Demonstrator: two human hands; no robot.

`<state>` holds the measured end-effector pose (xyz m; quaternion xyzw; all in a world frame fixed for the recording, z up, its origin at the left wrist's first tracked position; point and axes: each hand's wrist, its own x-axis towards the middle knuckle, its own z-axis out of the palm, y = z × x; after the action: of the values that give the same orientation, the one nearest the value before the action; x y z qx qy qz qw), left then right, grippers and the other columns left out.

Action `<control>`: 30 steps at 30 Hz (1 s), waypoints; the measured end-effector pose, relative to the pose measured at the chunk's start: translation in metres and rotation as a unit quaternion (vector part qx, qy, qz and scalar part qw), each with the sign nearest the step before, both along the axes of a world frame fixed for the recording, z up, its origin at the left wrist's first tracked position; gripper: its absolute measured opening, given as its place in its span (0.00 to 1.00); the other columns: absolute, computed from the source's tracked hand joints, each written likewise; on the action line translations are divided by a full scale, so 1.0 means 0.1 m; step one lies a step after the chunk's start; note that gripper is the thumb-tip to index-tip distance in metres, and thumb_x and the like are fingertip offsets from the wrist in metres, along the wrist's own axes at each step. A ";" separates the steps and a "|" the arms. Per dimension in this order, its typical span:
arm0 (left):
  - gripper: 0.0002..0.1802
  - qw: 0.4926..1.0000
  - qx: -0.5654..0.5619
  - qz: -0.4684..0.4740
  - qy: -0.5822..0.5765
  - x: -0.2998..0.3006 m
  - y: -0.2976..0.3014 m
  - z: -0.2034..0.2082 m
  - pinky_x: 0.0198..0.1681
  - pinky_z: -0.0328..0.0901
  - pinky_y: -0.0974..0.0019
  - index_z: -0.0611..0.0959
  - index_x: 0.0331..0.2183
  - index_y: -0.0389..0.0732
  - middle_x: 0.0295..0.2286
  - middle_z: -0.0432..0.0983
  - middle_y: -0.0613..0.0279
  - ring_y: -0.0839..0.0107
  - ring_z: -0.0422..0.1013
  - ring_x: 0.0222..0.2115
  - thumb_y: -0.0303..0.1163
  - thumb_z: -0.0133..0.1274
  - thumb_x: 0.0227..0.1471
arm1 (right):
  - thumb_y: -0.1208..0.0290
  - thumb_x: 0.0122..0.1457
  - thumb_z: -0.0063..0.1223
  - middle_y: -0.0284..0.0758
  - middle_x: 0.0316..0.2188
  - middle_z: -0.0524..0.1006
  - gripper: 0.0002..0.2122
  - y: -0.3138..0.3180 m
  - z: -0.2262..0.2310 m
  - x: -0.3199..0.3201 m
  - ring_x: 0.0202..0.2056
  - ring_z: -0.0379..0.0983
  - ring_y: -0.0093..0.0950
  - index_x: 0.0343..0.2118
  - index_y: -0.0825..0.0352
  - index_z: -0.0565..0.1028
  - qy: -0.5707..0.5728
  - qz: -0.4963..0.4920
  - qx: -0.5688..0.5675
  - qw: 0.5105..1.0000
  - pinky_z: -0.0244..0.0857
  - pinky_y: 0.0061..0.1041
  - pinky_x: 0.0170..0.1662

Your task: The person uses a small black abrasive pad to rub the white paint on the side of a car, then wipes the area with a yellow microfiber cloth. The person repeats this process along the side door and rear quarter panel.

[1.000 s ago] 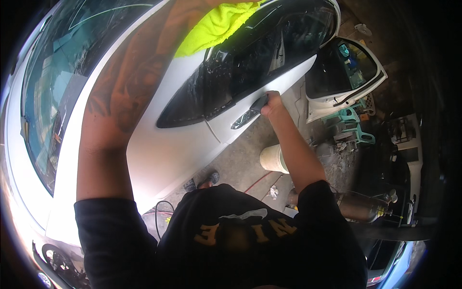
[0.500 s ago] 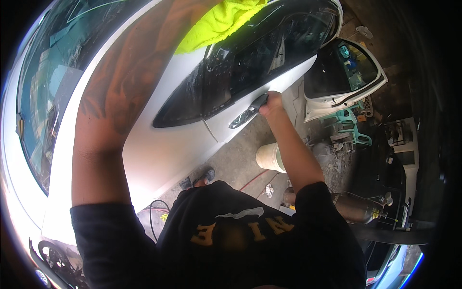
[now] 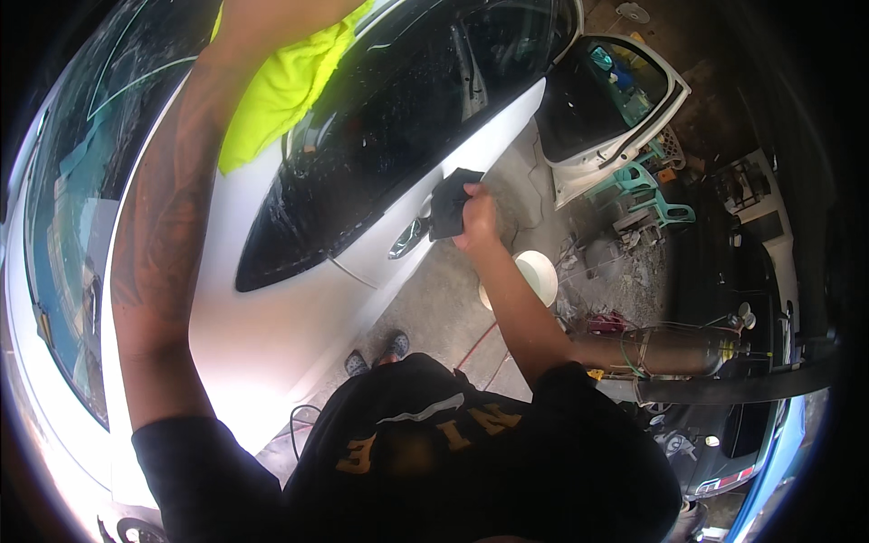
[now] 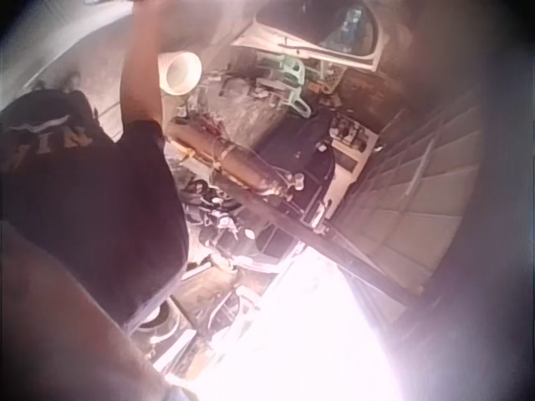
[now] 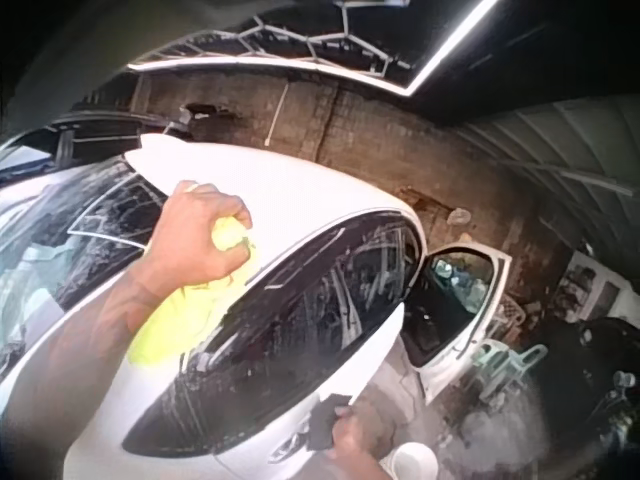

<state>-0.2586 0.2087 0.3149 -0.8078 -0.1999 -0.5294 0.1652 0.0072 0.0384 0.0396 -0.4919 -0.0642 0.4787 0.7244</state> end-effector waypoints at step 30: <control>0.36 0.791 -0.051 -0.088 0.603 1.55 -1.02 -1.91 0.69 0.45 0.37 0.86 0.46 0.52 0.53 0.71 0.60 0.52 0.58 0.64 0.60 0.70 0.37 | 0.65 0.65 0.44 0.36 0.32 0.79 0.13 -1.45 -1.99 2.13 0.31 0.78 0.30 0.41 0.70 0.76 0.003 -0.176 -0.029 0.984 0.73 0.31 0.38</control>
<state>-0.1036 0.1065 0.1241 -0.9844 -0.0145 0.0644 0.1633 0.2199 -0.1070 -0.1598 -0.5148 0.0400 0.3468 0.7830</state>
